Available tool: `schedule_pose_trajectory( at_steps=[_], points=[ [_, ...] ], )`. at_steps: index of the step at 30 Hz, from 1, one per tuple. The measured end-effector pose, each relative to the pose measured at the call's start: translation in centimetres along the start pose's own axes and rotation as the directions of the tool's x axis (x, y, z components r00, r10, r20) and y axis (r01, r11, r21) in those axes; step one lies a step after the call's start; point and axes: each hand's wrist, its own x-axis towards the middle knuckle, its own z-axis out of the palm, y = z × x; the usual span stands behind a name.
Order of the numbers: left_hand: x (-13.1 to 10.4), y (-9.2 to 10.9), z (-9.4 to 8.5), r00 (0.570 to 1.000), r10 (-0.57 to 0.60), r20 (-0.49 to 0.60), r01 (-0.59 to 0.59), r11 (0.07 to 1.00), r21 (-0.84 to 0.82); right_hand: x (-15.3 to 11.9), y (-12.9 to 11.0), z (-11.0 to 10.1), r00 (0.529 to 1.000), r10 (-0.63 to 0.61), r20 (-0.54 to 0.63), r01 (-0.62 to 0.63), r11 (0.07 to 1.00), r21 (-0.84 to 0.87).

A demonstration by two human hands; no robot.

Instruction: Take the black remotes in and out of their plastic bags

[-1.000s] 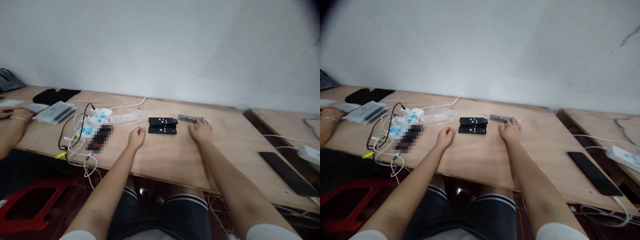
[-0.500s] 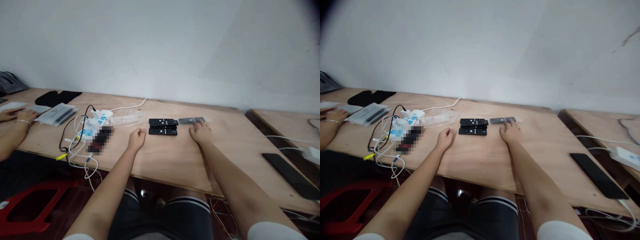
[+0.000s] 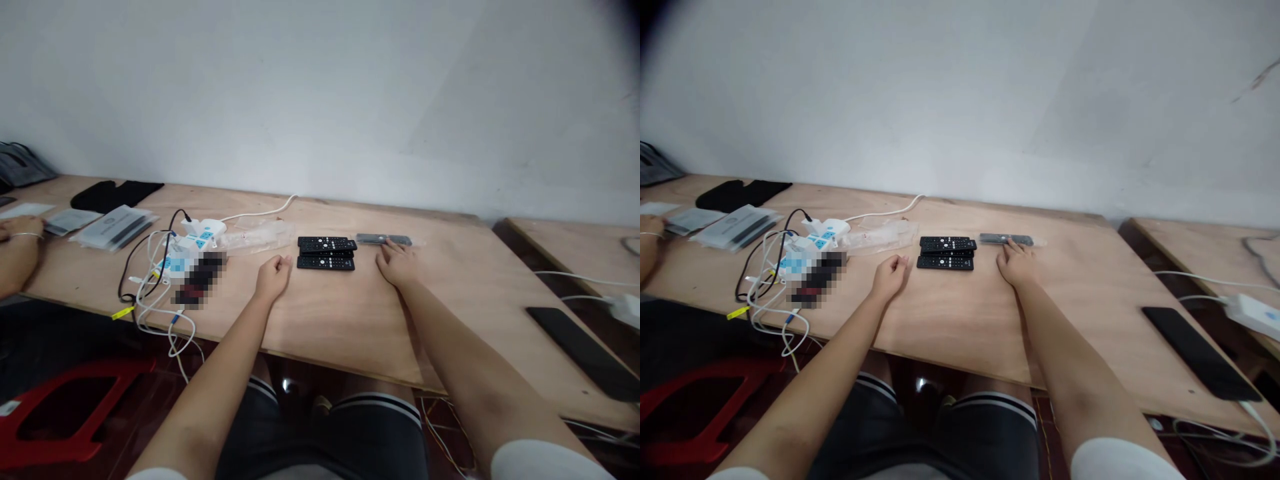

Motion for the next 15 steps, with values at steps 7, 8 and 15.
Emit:
schedule_pose_trajectory(
  at_steps=[7,8,15],
  points=[
    [0.0,-0.1,0.0,1.000,0.005,-0.001,-0.005,1.000,-0.004,-0.4,0.2,0.1,0.993,-0.084,-0.086,0.084,0.996,-0.005],
    [0.0,-0.2,0.1,1.000,0.005,-0.002,-0.005,1.000,-0.005,-0.5,0.1,0.1,0.992,-0.088,-0.093,0.088,0.996,-0.009],
    [0.0,-0.3,0.1,1.000,0.002,-0.003,-0.002,1.000,-0.028,-1.9,-0.2,-0.4,0.987,-0.107,-0.123,0.101,0.994,-0.051]
  ],
)
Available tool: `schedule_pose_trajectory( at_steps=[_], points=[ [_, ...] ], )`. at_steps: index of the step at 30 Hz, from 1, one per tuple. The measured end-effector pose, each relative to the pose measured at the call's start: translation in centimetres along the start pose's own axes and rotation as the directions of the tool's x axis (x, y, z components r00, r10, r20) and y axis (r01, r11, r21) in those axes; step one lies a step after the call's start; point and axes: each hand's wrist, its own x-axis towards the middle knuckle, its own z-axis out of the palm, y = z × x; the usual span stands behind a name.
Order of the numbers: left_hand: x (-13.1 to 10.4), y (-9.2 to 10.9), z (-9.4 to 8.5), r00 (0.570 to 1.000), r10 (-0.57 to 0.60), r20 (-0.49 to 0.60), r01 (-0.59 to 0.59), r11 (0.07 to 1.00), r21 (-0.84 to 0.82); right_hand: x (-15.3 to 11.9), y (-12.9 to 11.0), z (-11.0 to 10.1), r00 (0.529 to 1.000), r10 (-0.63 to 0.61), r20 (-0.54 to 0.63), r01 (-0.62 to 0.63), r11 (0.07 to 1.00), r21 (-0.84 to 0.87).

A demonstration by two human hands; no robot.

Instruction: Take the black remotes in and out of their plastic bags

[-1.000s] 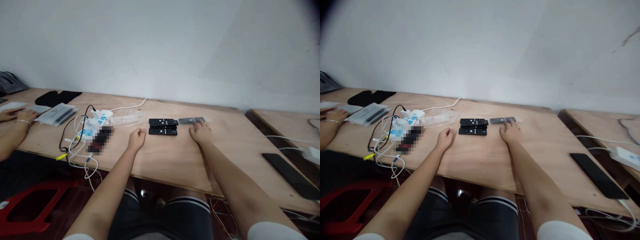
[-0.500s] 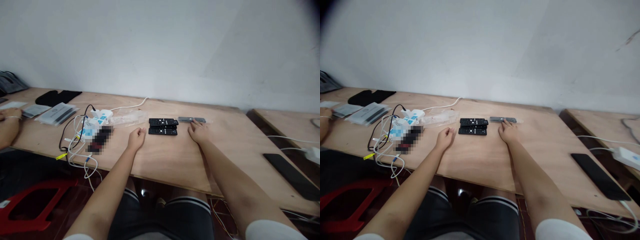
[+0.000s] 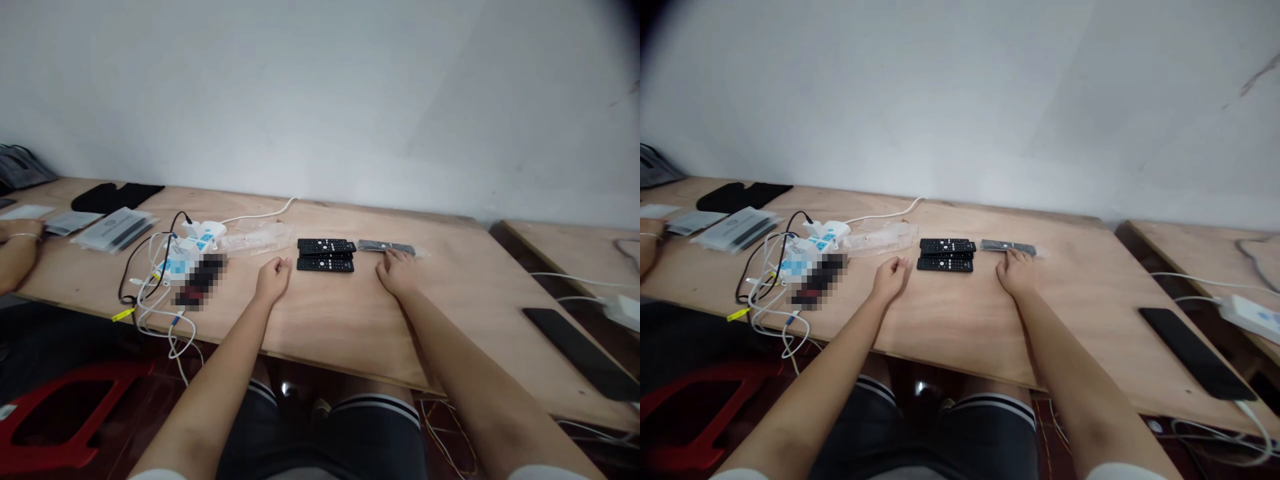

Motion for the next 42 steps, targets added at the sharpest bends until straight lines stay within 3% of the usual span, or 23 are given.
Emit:
schedule_pose_trajectory(
  at_steps=[8,16,21,26,30,36,42],
  points=[
    [-0.1,0.2,0.0,1.000,-0.001,0.000,0.001,1.000,-0.003,-3.5,-0.2,-2.6,0.996,-0.070,-0.053,0.072,0.997,0.026],
    [0.0,0.1,0.0,1.000,0.003,0.003,-0.003,1.000,0.009,-6.8,-0.8,-6.3,0.985,-0.159,-0.062,0.168,0.969,0.179],
    [-0.1,0.2,0.0,1.000,0.004,0.008,-0.004,1.000,0.017,-7.5,-1.6,-8.3,0.997,-0.066,-0.046,0.073,0.981,0.181],
    [-0.1,0.2,-0.1,1.000,0.000,0.010,0.000,1.000,0.025,-7.3,-0.4,-7.7,0.998,0.046,0.050,-0.049,0.996,0.068],
    [-0.1,0.3,-0.1,1.000,0.002,0.011,-0.003,1.000,0.027,-7.4,0.9,-6.4,0.980,0.096,0.171,-0.112,0.990,0.085],
    [-0.1,0.2,-0.1,1.000,0.009,0.001,-0.009,1.000,0.021,-7.7,1.0,-6.0,0.996,0.041,0.083,-0.061,0.965,0.256],
    [-0.1,0.3,-0.1,1.000,-0.006,0.008,0.006,1.000,-0.005,-7.5,-1.7,-8.1,0.998,0.067,-0.017,-0.053,0.897,0.439]
  ],
)
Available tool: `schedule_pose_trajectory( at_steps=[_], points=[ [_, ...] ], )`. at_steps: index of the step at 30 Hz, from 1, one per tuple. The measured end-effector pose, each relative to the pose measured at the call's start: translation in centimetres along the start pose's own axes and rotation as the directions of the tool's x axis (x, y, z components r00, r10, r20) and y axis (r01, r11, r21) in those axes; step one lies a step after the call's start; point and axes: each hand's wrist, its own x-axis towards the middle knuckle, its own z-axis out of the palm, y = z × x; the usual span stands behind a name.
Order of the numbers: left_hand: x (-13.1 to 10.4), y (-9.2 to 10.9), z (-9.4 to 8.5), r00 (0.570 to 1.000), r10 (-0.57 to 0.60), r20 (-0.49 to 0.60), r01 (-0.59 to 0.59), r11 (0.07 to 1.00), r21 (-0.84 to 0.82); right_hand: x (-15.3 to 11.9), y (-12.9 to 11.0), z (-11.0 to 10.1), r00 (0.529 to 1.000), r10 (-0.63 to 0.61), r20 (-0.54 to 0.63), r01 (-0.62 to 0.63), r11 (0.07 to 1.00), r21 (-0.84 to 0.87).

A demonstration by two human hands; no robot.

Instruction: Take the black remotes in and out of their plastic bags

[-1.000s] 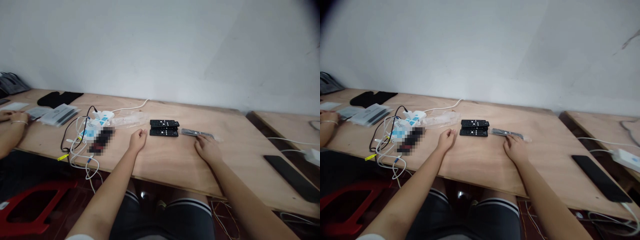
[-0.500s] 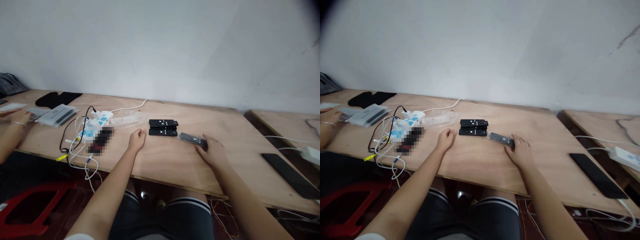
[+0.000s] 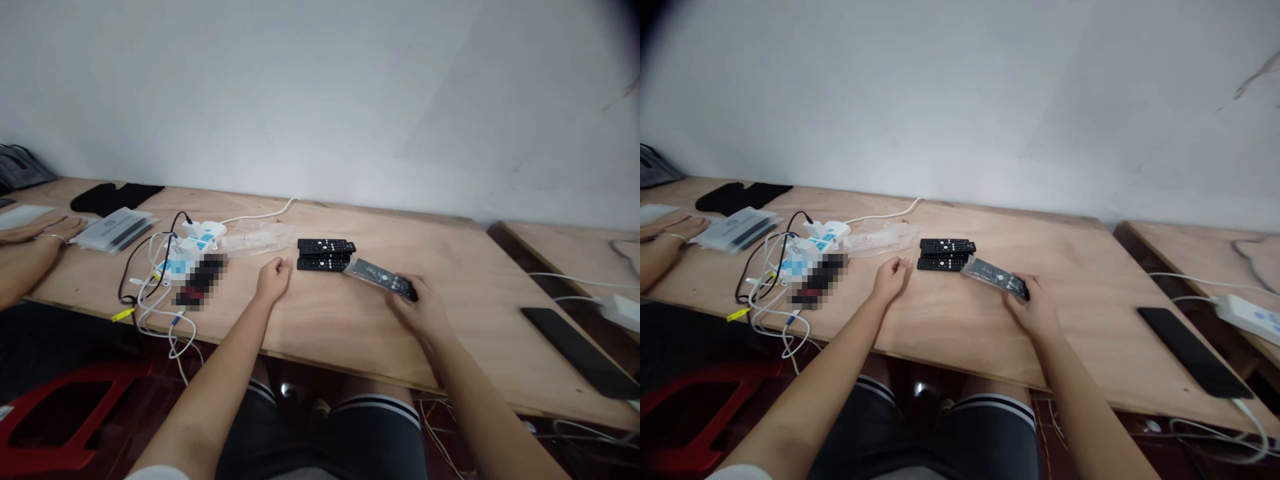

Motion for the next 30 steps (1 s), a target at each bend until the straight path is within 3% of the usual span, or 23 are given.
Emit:
schedule_pose_trajectory(
  at_steps=[7,16,19,24,30],
  points=[
    [0.2,-0.4,0.0,1.000,0.017,0.009,-0.017,1.000,-0.016,1.0,-5.5,0.9,0.989,-0.135,-0.058,0.143,0.978,0.152],
    [0.2,-0.6,0.0,1.000,0.002,0.019,0.001,0.987,-0.158,2.0,-10.5,5.0,0.963,-0.262,0.058,0.241,0.940,0.240],
    [0.1,-0.8,0.0,1.000,-0.005,0.004,0.005,0.989,-0.149,2.2,-11.3,6.3,0.960,-0.263,0.092,0.238,0.945,0.225],
    [0.1,-1.1,-0.1,0.993,0.017,0.115,0.007,0.979,-0.202,1.9,-11.6,8.4,0.965,-0.255,0.057,0.238,0.948,0.211],
    [0.2,-0.9,0.1,0.987,0.020,0.162,0.005,0.988,-0.156,1.4,-11.2,9.1,0.965,-0.263,-0.003,0.260,0.950,0.171]
  ],
)
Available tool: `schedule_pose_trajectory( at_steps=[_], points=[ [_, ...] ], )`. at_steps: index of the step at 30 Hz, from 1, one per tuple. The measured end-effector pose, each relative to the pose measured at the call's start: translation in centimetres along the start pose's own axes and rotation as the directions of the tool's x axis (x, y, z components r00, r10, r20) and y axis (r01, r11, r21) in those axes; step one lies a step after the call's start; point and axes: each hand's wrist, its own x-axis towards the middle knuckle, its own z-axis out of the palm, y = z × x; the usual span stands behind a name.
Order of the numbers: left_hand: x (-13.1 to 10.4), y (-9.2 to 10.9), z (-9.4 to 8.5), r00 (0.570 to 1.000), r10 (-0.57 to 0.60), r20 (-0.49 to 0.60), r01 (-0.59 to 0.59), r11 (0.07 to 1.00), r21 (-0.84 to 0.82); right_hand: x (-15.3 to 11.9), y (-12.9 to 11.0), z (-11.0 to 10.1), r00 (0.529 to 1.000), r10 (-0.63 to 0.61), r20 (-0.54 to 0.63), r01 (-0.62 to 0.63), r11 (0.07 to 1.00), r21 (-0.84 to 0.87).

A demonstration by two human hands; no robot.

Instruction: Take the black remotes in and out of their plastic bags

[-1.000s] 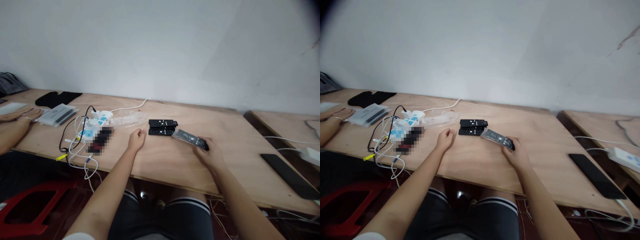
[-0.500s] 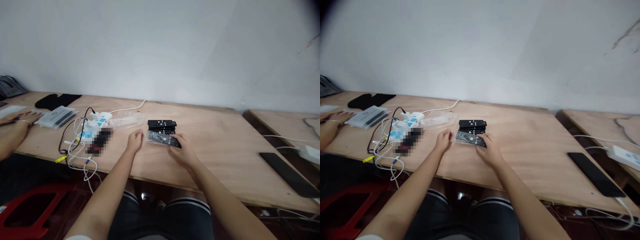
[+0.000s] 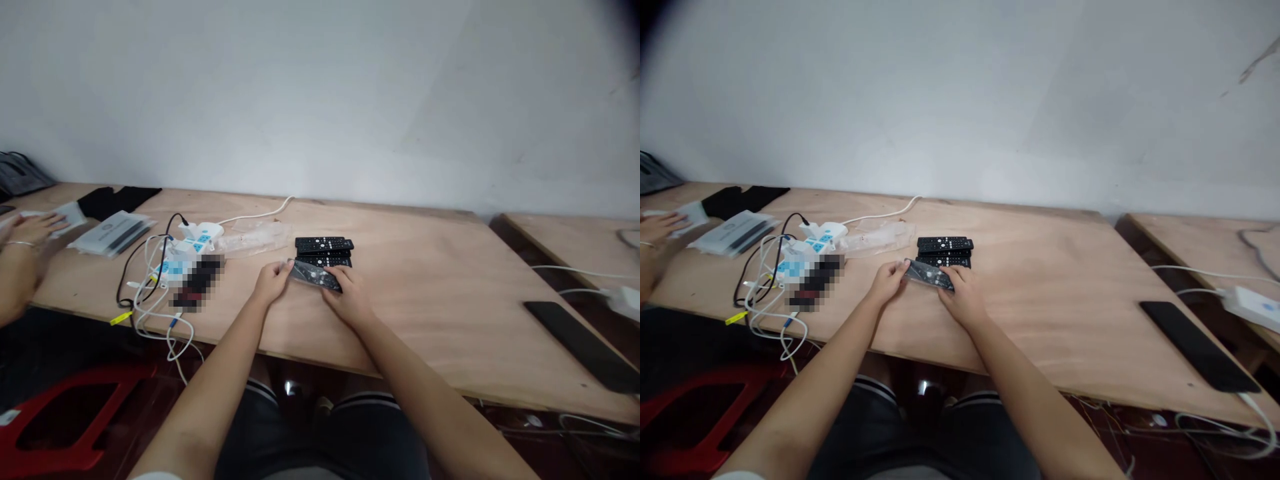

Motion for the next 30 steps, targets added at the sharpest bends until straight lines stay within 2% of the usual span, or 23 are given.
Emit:
schedule_pose_trajectory(
  at_steps=[8,12,16,20,22,23,26,28,30],
  points=[
    [0.0,0.6,-0.3,0.997,-0.050,0.067,0.056,0.995,-0.083,0.0,0.3,-0.1,0.999,0.040,-0.027,-0.037,0.996,0.083],
    [0.1,0.6,-0.4,0.996,-0.062,0.066,0.070,0.989,-0.127,0.1,0.3,-0.2,0.999,0.040,-0.021,-0.038,0.994,0.103],
    [0.5,-0.1,-0.6,0.986,-0.165,0.014,0.162,0.950,-0.266,0.0,0.1,-0.3,0.997,0.080,-0.008,-0.078,0.982,0.170],
    [0.9,-0.5,-0.9,0.964,-0.256,-0.071,0.196,0.865,-0.462,-0.1,0.9,0.3,0.971,0.228,-0.070,-0.198,0.933,0.301],
    [1.0,-0.4,-1.1,0.954,-0.279,-0.111,0.180,0.826,-0.534,-0.2,1.7,0.8,0.924,0.369,-0.100,-0.298,0.859,0.416],
    [1.0,-0.4,-1.1,0.950,-0.284,-0.128,0.168,0.813,-0.557,-0.2,2.2,1.0,0.888,0.452,-0.092,-0.353,0.794,0.496],
    [1.1,-0.3,-1.0,0.946,-0.284,-0.156,0.144,0.799,-0.584,-0.2,3.2,1.3,0.781,0.624,0.037,-0.461,0.535,0.708],
    [1.1,-0.4,-1.0,0.950,-0.271,-0.156,0.135,0.804,-0.579,-0.1,3.5,1.1,0.756,0.643,0.123,-0.487,0.427,0.762],
    [1.1,-0.4,-0.9,0.954,-0.260,-0.150,0.135,0.818,-0.559,-0.1,3.4,0.6,0.756,0.632,0.173,-0.501,0.387,0.774]
  ],
)
